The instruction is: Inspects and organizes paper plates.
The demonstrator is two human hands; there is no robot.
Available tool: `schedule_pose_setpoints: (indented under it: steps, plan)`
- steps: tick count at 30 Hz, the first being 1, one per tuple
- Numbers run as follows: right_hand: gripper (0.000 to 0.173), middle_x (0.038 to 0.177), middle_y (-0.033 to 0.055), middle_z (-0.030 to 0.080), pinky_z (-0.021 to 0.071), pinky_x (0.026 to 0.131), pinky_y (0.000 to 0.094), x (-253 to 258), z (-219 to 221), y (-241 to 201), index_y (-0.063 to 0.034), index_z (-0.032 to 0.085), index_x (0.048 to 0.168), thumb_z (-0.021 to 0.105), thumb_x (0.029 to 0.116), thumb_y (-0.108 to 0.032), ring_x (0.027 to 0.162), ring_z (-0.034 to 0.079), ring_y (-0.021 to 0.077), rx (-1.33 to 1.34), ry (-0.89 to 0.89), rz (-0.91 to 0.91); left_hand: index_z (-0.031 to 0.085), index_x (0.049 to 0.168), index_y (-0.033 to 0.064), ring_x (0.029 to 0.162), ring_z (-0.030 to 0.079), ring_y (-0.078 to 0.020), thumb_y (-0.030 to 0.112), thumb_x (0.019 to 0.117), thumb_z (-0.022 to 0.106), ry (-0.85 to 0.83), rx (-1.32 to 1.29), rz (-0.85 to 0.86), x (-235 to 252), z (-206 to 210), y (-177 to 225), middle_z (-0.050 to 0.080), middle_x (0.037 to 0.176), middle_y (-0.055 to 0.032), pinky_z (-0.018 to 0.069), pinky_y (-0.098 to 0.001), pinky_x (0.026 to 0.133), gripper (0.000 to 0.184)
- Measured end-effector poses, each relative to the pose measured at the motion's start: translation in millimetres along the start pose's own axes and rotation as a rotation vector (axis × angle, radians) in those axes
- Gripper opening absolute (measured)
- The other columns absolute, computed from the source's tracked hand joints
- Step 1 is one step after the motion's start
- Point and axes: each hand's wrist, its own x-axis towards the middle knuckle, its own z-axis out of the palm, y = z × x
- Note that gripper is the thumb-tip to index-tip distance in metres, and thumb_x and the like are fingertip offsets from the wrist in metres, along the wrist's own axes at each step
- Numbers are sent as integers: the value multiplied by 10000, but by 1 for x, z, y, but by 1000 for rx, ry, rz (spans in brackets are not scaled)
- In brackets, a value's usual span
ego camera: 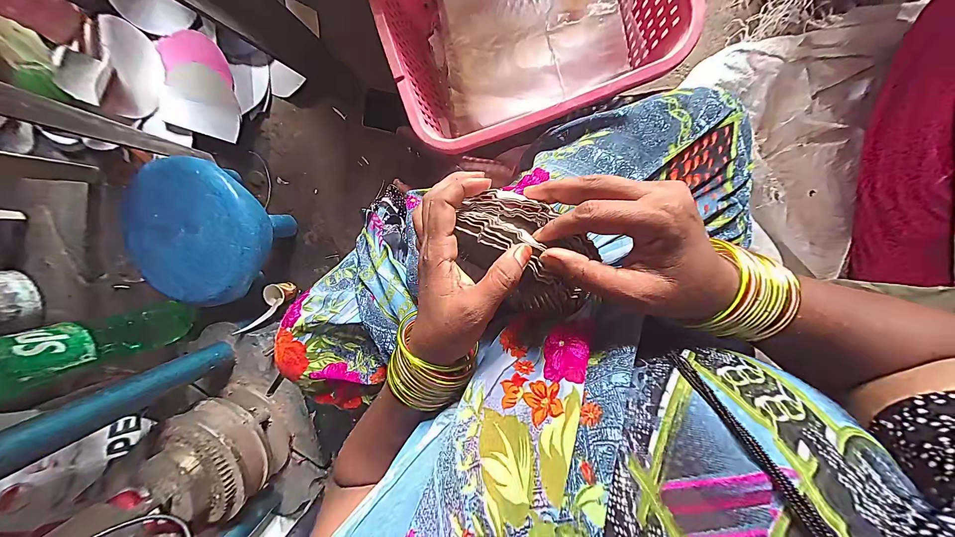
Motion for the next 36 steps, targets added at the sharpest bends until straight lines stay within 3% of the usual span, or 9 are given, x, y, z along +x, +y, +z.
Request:
schedule_pose_setpoints:
  steps: [5,14,23,28,36]
  plan:
    - [202,1185,206,714,569,961,308,0,-1,1,-14,768,947,637,932,-167,1157,685,205,7,7,3,509,1407,79,1331,471,-197,319,886,727,-9,15,-6,1,0,-1,471,1451,-97,452,-362,1080,613]
    - [198,1187,207,711,556,989,309,0,-2,3,2,753,951,645,933,-163,1168,678,200,20,18,32,533,1397,83,1344,459,-205,319,903,735,-30,11,12,5,0,-2,488,1456,-88,407,-396,1114,583]
    - [204,1173,191,714,558,989,313,0,-3,5,-1,753,949,665,924,-183,1165,676,192,43,23,40,533,1406,93,1348,463,-202,331,896,754,-22,-12,-17,5,1,-2,474,1464,-92,444,-374,1098,605]
    - [178,1163,186,716,567,974,307,0,-2,6,2,749,933,681,919,-162,1152,681,187,46,27,53,541,1405,84,1373,436,-220,350,903,747,-29,20,-3,6,0,-3,469,1485,-101,396,-401,1130,605]
    - [231,1182,188,711,563,987,315,0,-2,6,2,749,955,696,914,-219,1169,675,194,32,18,51,531,1416,89,1351,463,-220,338,893,766,-35,-19,-27,6,-1,-4,470,1476,-96,445,-397,1103,625]
